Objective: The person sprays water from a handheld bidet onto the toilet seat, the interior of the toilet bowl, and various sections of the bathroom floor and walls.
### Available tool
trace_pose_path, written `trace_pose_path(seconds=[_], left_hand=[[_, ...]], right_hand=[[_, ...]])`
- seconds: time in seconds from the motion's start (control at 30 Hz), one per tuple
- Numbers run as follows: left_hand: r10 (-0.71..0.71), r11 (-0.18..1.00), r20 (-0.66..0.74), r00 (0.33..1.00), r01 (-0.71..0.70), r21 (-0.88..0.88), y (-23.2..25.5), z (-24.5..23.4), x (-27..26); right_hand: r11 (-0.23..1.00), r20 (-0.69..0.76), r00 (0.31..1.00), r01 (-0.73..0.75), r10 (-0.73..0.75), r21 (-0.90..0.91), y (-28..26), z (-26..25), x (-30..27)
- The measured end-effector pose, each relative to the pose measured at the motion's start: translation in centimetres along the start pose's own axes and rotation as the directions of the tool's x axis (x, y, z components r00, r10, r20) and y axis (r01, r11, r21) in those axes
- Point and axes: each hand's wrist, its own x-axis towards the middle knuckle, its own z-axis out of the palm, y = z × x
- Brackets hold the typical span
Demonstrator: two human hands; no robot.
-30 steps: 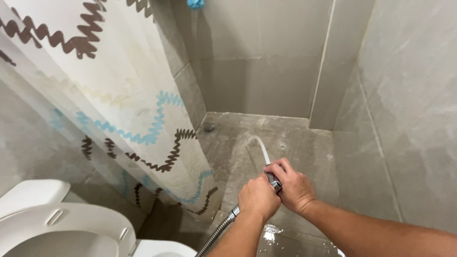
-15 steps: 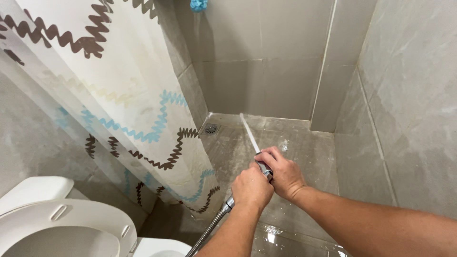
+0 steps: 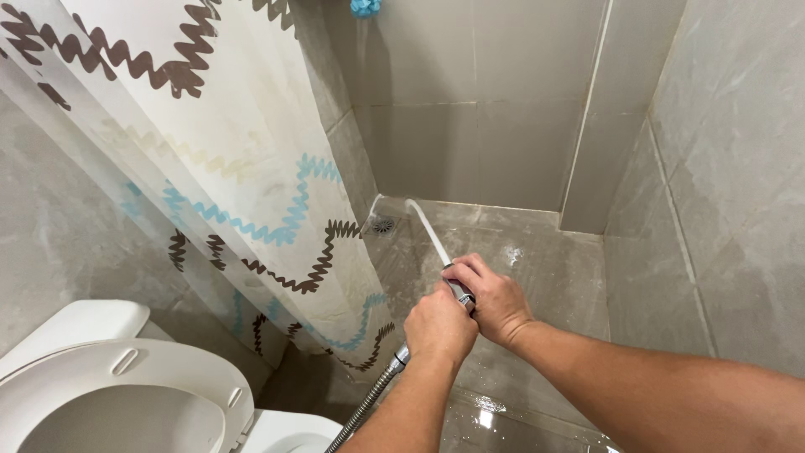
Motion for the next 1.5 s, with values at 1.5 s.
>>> trace_pose_path(seconds=[1.5], left_hand=[[-0.291,0.948,0.199,0.936,0.254,0.191,-11.9,1.7,-8.0]], right_hand=[[0.989,0.473,0.879,-0.119,0.062,0.091,-6.8,8.1,-9.2]])
